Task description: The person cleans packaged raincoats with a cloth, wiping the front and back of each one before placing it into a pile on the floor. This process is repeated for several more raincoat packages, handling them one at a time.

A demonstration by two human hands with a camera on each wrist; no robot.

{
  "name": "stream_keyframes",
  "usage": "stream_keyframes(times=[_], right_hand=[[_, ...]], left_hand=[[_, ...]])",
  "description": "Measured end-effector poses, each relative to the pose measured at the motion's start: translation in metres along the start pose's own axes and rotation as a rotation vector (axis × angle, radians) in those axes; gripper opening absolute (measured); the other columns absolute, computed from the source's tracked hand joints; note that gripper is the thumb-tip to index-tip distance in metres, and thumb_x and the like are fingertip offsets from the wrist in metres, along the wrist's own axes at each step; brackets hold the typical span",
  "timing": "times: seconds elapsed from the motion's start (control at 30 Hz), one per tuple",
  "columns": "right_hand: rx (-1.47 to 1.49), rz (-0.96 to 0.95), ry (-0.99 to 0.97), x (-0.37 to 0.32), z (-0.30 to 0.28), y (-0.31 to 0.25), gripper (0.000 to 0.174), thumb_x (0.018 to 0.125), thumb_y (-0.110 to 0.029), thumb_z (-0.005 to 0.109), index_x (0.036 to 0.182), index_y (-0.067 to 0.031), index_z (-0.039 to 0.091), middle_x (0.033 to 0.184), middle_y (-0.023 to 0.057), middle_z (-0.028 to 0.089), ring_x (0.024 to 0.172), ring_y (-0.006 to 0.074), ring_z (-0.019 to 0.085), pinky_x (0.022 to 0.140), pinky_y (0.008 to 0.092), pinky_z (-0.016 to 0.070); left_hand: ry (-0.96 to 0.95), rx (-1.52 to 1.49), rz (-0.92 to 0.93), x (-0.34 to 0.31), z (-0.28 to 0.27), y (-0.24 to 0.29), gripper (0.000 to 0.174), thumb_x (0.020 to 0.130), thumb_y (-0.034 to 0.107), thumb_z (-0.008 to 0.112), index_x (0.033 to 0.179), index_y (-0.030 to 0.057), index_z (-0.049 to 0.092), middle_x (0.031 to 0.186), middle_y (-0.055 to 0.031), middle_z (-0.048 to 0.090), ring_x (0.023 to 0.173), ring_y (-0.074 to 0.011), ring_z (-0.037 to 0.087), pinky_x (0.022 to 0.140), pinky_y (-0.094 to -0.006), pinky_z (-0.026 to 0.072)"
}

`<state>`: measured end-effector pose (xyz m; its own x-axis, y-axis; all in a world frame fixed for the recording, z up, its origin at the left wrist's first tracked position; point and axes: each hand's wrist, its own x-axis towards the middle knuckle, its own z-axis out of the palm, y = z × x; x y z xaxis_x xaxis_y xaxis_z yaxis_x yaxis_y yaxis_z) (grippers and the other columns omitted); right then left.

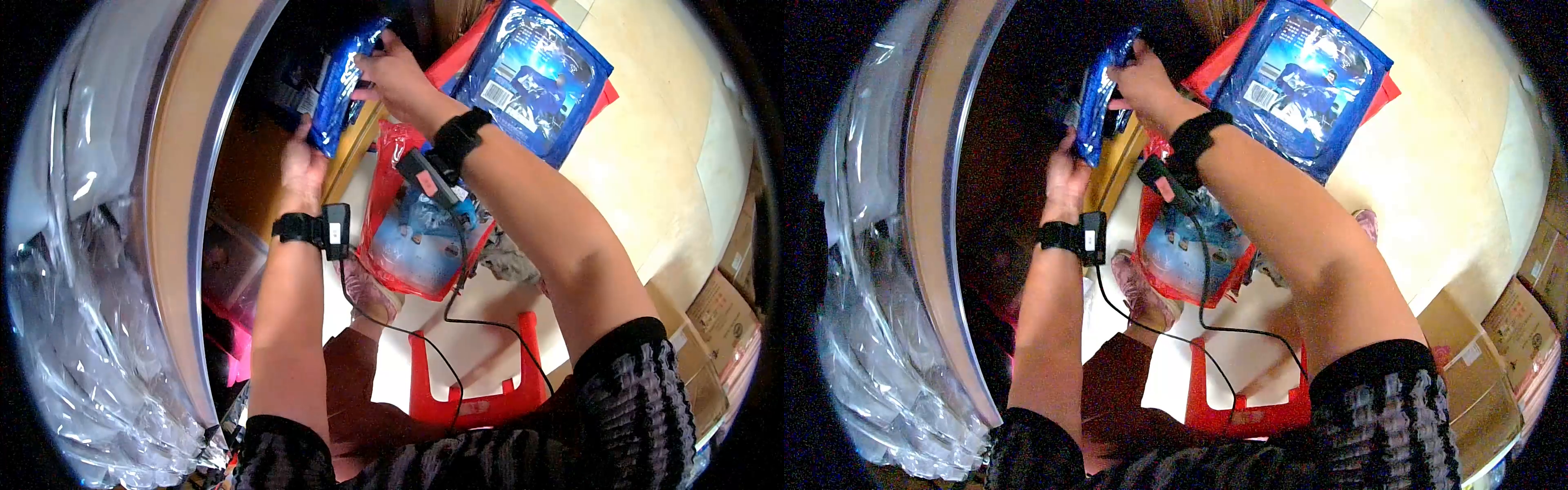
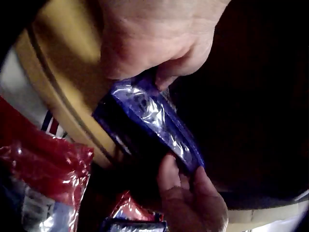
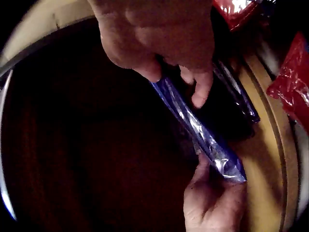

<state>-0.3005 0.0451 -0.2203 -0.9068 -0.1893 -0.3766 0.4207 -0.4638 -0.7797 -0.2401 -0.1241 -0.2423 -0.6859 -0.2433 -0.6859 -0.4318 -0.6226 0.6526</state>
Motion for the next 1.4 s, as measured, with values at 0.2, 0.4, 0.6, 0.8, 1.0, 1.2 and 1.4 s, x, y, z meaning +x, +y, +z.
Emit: stream_keyframes(times=[0.2,0.4,0.6,0.8,1.0,1.2,1.4], right_hand=[[-0.119,0.117,0.056,0.034,-0.02,0.021,0.028,0.086,-0.009,0.058,0.113,-0.0085,0.052,0.099,0.0063,0.061,0.084,0.0181,0.06,0.068,0.0317,0.0532],[-0.509,-0.223,0.139,0.058,-0.024,0.049,0.024,0.083,-0.008,0.059,0.106,-0.0039,0.057,0.093,0.0092,0.062,0.082,0.0211,0.059,0.07,0.0335,0.0511],[-1.122,-0.245,0.147,0.033,-0.01,0.025,0.034,0.077,-0.023,0.056,0.103,-0.0006,0.056,0.099,0.0258,0.06,0.096,0.0397,0.058,0.083,0.0425,0.0483],[-1.633,-0.274,-0.287,0.057,-0.047,0.044,0.032,0.075,-0.018,0.056,0.101,0.0014,0.06,0.095,0.024,0.063,0.085,0.0391,0.062,0.082,0.0422,0.0489],[-1.05,-0.104,-0.057,0.014,-0.061,0.031,0.034,0.081,-0.013,0.058,0.112,0.0011,0.055,0.094,0.0162,0.063,0.079,0.0252,0.062,0.072,0.0352,0.0514],[-0.506,-0.017,0.145,-0.08,-0.114,0.029,0.026,0.079,-0.008,0.058,0.102,0.0032,0.058,0.083,0.0127,0.064,0.07,0.0174,0.06,0.062,0.0304,0.0491],[-0.466,0.008,0.559,-0.172,-0.166,0.04,0.029,0.08,-0.01,0.063,0.105,0.0018,0.055,0.082,0.0109,0.062,0.071,0.0161,0.059,0.063,0.0293,0.0478]], left_hand=[[-0.111,0.303,-0.038,0.047,-0.011,-0.001,0.028,0.091,0.029,0.057,0.107,0.0061,0.057,0.09,-0.0013,0.061,0.068,-0.009,0.055,0.05,-0.0178,0.0422],[-0.189,0.446,-0.054,0.058,-0.011,0.001,0.035,0.088,0.031,0.06,0.114,0.0085,0.057,0.101,-0.0006,0.062,0.079,-0.0108,0.059,0.058,-0.0191,0.0484],[0.045,0.815,0.105,0.05,0.012,-0.008,0.047,0.087,0.043,0.059,0.114,0.004,0.057,0.1,-0.0071,0.062,0.08,-0.0153,0.06,0.057,-0.0236,0.05],[0.166,1.037,0.074,0.071,0.011,-0.013,0.051,0.085,0.045,0.061,0.113,0.0027,0.057,0.1,-0.0093,0.062,0.082,-0.0177,0.061,0.06,-0.0272,0.0522],[0.174,0.973,0.095,0.052,0.008,-0.017,0.049,0.084,0.037,0.065,0.109,-0.0038,0.056,0.087,-0.0122,0.064,0.065,-0.0178,0.062,0.053,-0.027,0.0511],[-0.111,1.014,0.121,-0.023,-0.031,-0.076,0.036,0.08,0.024,0.071,0.104,0.0028,0.053,0.082,-0.003,0.057,0.07,-0.0145,0.057,0.059,-0.0268,0.0495],[-0.268,1.529,0.385,-0.097,-0.048,-0.126,0.066,0.071,0.029,0.073,0.125,0.0017,0.046,0.123,-0.0212,0.048,0.113,-0.035,0.048,0.098,-0.0396,0.0386]])
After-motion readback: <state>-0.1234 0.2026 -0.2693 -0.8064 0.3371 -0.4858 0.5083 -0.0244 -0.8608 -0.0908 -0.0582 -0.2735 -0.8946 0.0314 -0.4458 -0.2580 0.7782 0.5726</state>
